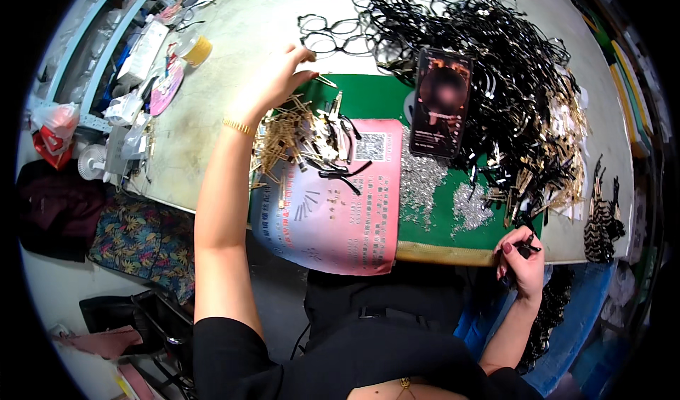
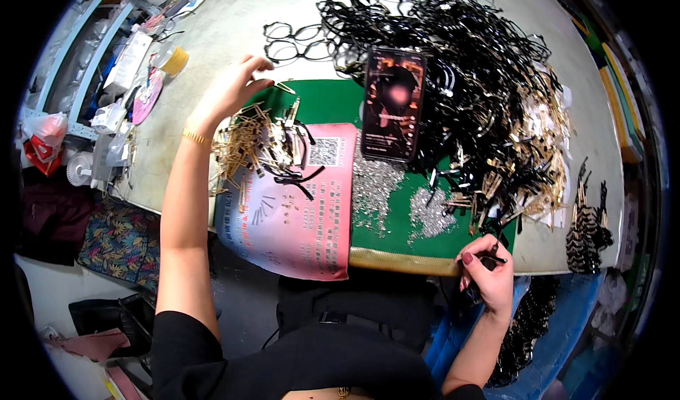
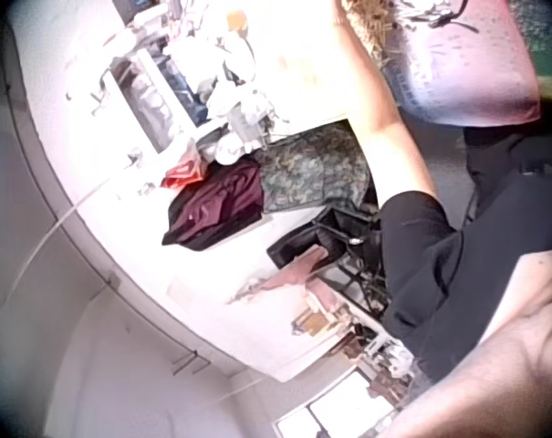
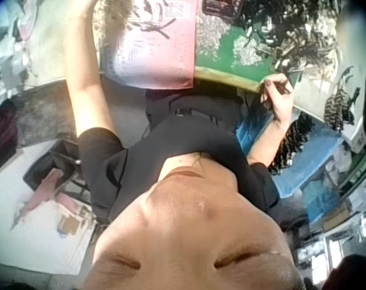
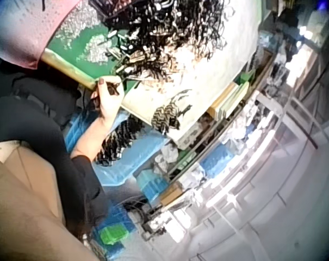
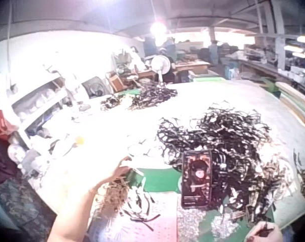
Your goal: The person assembles eyeglasses by hand at a workbench. They pick up frames and small metal parts, attach the parts to the frames, and place the assembled glasses on the table. The process is repeated for multiple units.
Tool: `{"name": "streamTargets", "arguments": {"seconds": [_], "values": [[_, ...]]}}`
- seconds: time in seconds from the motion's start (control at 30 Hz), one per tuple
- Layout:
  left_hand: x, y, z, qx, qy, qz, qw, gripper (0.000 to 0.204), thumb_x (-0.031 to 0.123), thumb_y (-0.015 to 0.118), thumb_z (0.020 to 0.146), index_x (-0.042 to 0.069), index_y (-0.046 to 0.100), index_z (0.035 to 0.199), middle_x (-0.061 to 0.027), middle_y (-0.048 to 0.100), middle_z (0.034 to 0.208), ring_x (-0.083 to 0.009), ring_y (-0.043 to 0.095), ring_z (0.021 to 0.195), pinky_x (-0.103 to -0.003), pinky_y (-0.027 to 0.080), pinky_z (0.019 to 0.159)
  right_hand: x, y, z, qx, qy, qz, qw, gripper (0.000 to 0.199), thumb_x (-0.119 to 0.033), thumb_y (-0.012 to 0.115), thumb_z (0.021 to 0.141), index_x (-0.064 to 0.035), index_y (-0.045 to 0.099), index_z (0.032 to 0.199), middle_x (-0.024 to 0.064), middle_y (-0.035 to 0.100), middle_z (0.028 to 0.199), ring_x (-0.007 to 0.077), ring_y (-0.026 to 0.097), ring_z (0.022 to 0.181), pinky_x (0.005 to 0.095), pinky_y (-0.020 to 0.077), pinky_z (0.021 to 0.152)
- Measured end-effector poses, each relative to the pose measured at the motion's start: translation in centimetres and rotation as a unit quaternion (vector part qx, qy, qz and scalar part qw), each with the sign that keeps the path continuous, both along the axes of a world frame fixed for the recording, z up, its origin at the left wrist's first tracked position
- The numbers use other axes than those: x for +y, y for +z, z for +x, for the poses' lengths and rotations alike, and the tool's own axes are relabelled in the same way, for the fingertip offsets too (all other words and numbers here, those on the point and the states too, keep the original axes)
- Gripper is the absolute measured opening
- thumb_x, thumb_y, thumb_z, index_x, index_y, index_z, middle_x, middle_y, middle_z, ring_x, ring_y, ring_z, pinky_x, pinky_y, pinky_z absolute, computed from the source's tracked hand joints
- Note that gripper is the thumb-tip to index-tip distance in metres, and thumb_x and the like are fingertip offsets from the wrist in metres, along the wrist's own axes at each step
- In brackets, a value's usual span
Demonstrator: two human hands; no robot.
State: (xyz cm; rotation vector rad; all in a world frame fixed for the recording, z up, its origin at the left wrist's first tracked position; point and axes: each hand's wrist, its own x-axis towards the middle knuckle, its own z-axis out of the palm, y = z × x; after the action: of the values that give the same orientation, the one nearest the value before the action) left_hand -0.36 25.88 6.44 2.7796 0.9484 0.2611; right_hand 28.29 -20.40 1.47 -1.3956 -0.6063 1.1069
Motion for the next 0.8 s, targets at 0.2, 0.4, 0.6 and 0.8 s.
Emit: {"name": "streamTargets", "arguments": {"seconds": [0.2, 0.4, 0.6, 0.8], "values": [[7.8, -5.0, 0.2, 0.015, -0.059, -0.218, 0.974, 0.017, 0.016, 0.072, 0.094, 0.005, 0.061, 0.101, -0.0032, 0.056, 0.093, -0.0156, 0.053, 0.087, -0.031, 0.046, 0.078, 0.5, 0.6, 0.0, -0.008, 0.003, -0.011, 1.000, 0.011, -0.007, 0.067, 0.096, -0.0009, 0.060, 0.092, 0.0062, 0.067, 0.082, 0.0073, 0.055, 0.053, 0.0233, 0.0497, 0.049], [3.7, -3.3, -1.4, -0.026, -0.044, -0.039, 0.998, 0.014, 0.011, 0.067, 0.094, 0.000, 0.057, 0.094, -0.0153, 0.061, 0.088, -0.0245, 0.056, 0.078, -0.034, 0.047, 0.074, 0.6, 0.5, 0.1, 0.000, 0.012, 0.002, 1.000, 0.014, -0.010, 0.069, 0.096, -0.0010, 0.060, 0.091, 0.0033, 0.064, 0.076, 0.0063, 0.055, 0.053, 0.0225, 0.0493, 0.048], [-7.0, -1.1, -8.0, -0.048, 0.091, -0.035, 0.994, 0.016, 0.011, 0.071, 0.090, 0.002, 0.057, 0.093, -0.0120, 0.061, 0.083, -0.0269, 0.058, 0.074, -0.037, 0.047, 0.069, 0.4, 0.4, -0.2, -0.019, 0.011, -0.003, 1.000, 0.015, -0.012, 0.070, 0.096, -0.0007, 0.061, 0.092, 0.0103, 0.071, 0.082, 0.0067, 0.055, 0.051, 0.0217, 0.0479, 0.047], [-10.4, -2.1, -9.6, -0.228, 0.154, -0.006, 0.961, 0.009, 0.008, 0.066, 0.097, 0.002, 0.068, 0.103, -0.0067, 0.070, 0.085, -0.0118, 0.060, 0.069, -0.025, 0.046, 0.064, 0.1, 1.4, -0.6, -0.048, -0.002, -0.013, 0.999, 0.017, -0.012, 0.072, 0.095, -0.0019, 0.059, 0.091, 0.0142, 0.073, 0.086, 0.0063, 0.056, 0.051, 0.0205, 0.0467, 0.047]]}}
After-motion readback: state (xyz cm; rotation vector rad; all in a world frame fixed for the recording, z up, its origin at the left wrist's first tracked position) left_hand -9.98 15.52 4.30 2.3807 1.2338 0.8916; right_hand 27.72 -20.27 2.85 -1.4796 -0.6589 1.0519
